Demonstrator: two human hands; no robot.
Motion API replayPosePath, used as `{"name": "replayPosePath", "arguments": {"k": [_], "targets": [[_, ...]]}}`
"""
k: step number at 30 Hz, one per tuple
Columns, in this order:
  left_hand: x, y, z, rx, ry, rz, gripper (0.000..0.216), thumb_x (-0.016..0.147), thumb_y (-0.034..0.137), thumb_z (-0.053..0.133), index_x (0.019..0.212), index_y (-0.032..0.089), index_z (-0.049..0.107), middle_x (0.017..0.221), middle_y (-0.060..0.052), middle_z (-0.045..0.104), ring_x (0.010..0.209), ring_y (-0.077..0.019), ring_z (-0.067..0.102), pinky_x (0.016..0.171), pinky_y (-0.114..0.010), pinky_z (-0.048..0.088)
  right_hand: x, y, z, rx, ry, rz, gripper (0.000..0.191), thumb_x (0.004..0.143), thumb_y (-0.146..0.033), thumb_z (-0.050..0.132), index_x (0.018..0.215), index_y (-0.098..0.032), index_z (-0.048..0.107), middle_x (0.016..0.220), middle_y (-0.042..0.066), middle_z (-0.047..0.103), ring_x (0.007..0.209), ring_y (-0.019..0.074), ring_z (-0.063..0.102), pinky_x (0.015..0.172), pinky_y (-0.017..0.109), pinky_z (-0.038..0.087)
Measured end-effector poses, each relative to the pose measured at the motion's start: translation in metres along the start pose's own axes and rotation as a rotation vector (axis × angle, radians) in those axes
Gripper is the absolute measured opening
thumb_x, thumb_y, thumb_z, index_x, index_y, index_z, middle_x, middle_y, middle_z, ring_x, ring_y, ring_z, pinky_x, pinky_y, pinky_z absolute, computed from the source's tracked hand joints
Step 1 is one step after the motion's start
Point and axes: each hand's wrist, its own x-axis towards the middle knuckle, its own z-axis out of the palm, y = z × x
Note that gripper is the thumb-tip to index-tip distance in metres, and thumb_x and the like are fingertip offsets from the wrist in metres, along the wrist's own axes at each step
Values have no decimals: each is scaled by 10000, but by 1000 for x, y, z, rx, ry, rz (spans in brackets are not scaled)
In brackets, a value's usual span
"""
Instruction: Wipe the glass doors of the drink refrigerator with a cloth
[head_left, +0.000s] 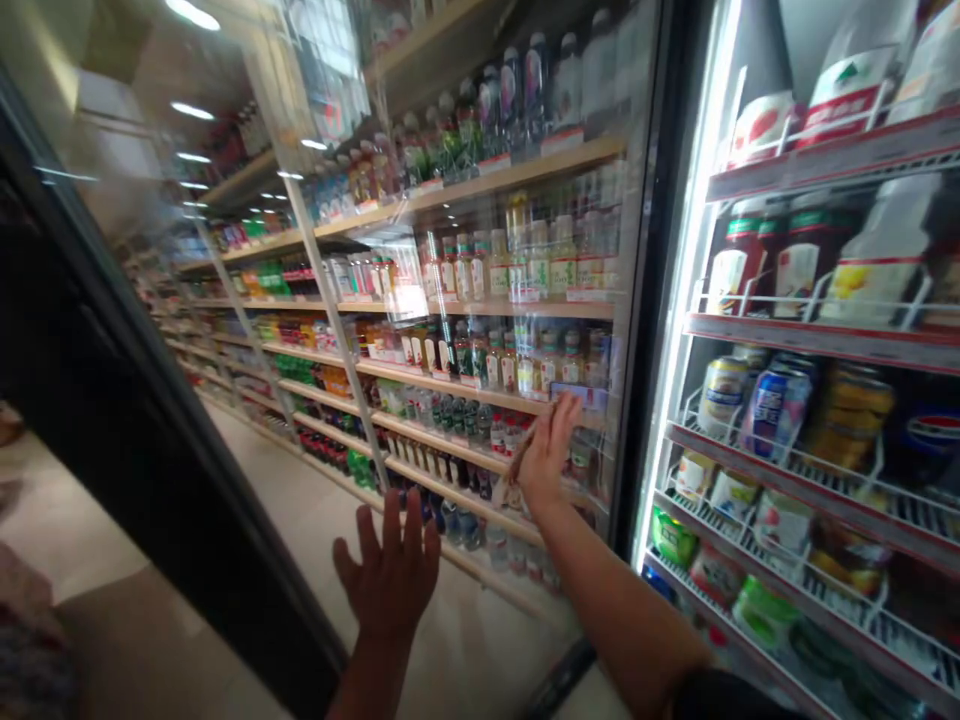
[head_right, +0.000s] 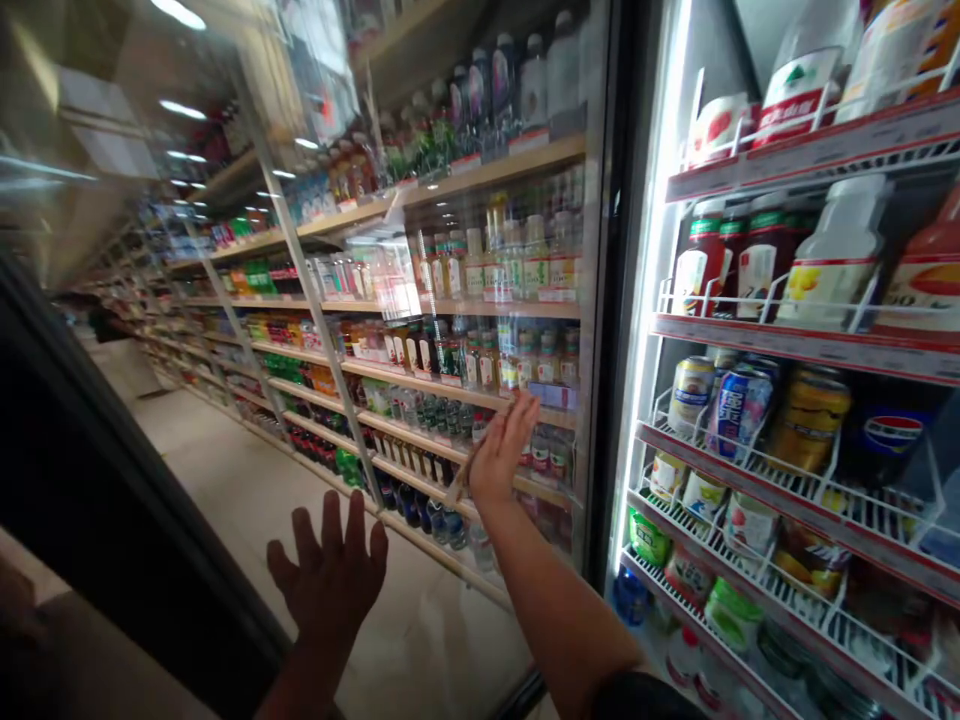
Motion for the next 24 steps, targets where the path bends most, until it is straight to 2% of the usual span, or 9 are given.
{"name": "replayPosePath", "arguments": {"k": [3,5,7,10,14,17,19,21,24], "targets": [[1,0,-1,-23,4,-3,755,798,293,695,1470,197,365,1522,-138,376,1498,-301,149,1206,-525,75,0,-56,-7,29,-164,-300,561,1022,-255,201,1574,-219,110,1653,72,75,1529,256,32,1199,565,201],[2,0,-2,-34,2,-4,754,801,291,690,1473,206,361,1531,-134,362,1499,-300,145,1205,-523,69,-10,-75,-10,-19,-248,-515,592,991,-196,272,1571,-213,155,1639,75,164,1526,264,65,1209,535,196],[2,0,-2,-31,-5,-2,751,800,293,689,1471,199,364,1529,-137,364,1498,-306,148,1204,-526,71,-27,-70,-10,-67,-263,-689,626,945,-170,365,1556,-217,234,1608,81,269,1520,279,113,1216,517,190],[2,0,-2,-8,-10,14,754,793,301,696,1464,169,378,1517,-153,380,1492,-321,162,1203,-533,85,-60,-23,-10,-85,-200,-805,604,918,-180,424,1516,-225,350,1551,95,381,1501,292,198,1212,512,219],[0,0,0,-7,-12,5,766,794,308,694,1472,178,362,1523,-150,372,1492,-323,163,1202,-539,84,-111,68,-21,-133,-187,-715,603,937,-143,420,1527,-219,318,1529,135,407,1477,305,269,1145,542,361],[-1,-2,3,-25,-30,-9,767,802,304,684,1483,216,342,1532,-135,364,1495,-317,154,1197,-548,86,-125,107,-33,-183,-244,-492,624,970,-157,366,1565,-192,178,1580,179,297,1475,335,261,1073,606,420],[-2,-4,5,-29,-34,-6,774,800,304,685,1486,216,337,1528,-142,370,1495,-320,154,1194,-555,88,-108,109,-35,-198,-244,-338,632,991,-179,315,1574,-183,73,1614,193,191,1493,340,200,1067,647,397],[-2,-6,6,-25,-30,0,785,793,306,692,1485,203,337,1520,-153,379,1493,-326,157,1192,-560,92,-72,94,-33,-178,-194,-220,624,1004,-192,272,1574,-193,19,1633,179,110,1510,320,135,1105,656,339],[-3,-6,8,-21,-22,-6,793,787,305,697,1487,211,335,1521,-152,379,1492,-332,160,1188,-568,103,-13,65,-26,-108,-130,-193,596,1011,-207,235,1575,-217,44,1644,141,80,1517,279,113,1171,613,257]]}}
